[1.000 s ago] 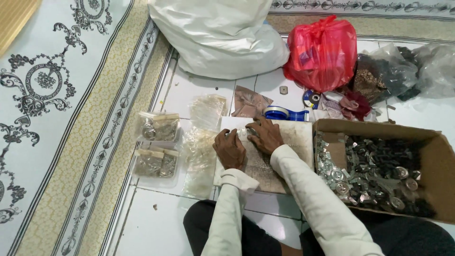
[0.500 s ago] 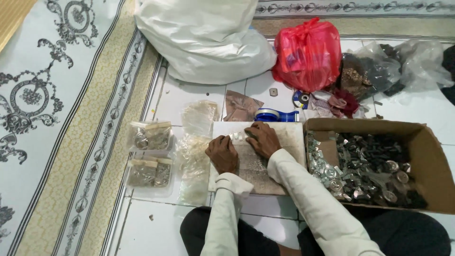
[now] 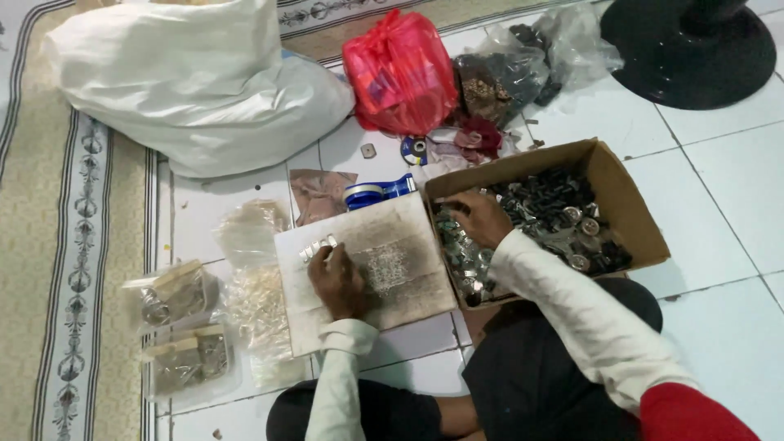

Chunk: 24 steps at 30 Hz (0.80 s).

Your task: The person is picking small metal components from a large box and placing them into individual plastic bags.

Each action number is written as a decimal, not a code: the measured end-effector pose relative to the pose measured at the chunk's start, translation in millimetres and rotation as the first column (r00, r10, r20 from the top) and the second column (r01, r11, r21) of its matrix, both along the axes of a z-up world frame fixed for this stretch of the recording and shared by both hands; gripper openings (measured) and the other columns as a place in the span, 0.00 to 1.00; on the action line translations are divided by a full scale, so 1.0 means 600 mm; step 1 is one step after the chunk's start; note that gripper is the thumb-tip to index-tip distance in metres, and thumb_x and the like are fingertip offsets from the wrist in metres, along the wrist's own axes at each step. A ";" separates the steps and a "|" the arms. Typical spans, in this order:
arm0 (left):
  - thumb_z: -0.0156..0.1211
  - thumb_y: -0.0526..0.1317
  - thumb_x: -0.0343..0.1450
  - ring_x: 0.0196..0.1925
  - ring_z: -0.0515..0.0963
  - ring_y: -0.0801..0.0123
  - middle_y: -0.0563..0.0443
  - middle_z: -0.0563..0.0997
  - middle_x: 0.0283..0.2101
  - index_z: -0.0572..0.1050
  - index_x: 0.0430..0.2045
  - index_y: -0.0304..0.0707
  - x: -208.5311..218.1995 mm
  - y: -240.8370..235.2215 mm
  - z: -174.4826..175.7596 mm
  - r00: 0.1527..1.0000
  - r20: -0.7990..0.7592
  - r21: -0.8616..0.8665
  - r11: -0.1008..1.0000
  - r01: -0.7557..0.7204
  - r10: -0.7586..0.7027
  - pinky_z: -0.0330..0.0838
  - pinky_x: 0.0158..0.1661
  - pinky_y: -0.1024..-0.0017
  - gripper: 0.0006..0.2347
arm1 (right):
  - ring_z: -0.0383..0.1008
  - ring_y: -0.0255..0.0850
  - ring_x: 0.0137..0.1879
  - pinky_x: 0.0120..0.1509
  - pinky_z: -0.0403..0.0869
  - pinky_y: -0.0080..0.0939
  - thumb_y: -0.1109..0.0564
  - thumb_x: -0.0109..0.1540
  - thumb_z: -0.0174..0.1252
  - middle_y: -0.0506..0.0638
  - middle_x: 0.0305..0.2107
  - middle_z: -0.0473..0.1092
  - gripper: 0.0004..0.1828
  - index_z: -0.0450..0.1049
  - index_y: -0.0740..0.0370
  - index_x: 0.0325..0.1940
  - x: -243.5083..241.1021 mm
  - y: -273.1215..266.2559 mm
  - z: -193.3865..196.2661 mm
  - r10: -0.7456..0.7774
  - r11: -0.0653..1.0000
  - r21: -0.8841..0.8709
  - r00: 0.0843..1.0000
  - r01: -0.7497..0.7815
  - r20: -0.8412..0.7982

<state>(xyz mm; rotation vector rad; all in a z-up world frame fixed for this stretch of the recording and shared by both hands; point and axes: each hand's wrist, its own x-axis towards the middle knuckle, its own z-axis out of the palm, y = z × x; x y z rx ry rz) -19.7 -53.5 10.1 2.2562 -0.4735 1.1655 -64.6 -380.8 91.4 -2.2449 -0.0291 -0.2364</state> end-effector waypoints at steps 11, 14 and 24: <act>0.65 0.40 0.67 0.47 0.81 0.50 0.40 0.81 0.42 0.80 0.39 0.38 -0.072 -0.395 -0.049 0.735 -0.678 0.595 0.596 0.539 0.013 0.72 0.42 0.59 0.10 | 0.71 0.60 0.61 0.59 0.78 0.54 0.63 0.63 0.57 0.61 0.56 0.68 0.21 0.72 0.59 0.61 -0.065 -0.098 -0.200 0.112 0.839 -0.494 0.961 -0.228 -0.254; 0.61 0.41 0.68 0.44 0.80 0.52 0.43 0.82 0.38 0.81 0.34 0.44 -0.068 -0.405 -0.052 0.724 -0.661 0.725 0.417 0.549 0.198 0.66 0.43 0.59 0.06 | 0.72 0.57 0.54 0.50 0.78 0.48 0.65 0.61 0.60 0.61 0.51 0.67 0.17 0.74 0.64 0.55 -0.057 -0.094 -0.245 0.145 0.778 -0.583 0.970 -0.234 -0.195; 0.51 0.37 0.71 0.41 0.82 0.54 0.48 0.85 0.31 0.80 0.29 0.46 -0.067 -0.385 -0.089 0.757 -0.639 0.715 0.471 0.517 0.140 0.64 0.44 0.56 0.08 | 0.78 0.50 0.35 0.33 0.74 0.45 0.63 0.57 0.64 0.53 0.29 0.74 0.19 0.73 0.61 0.52 -0.050 -0.086 -0.253 0.142 0.835 -0.478 0.946 -0.272 -0.291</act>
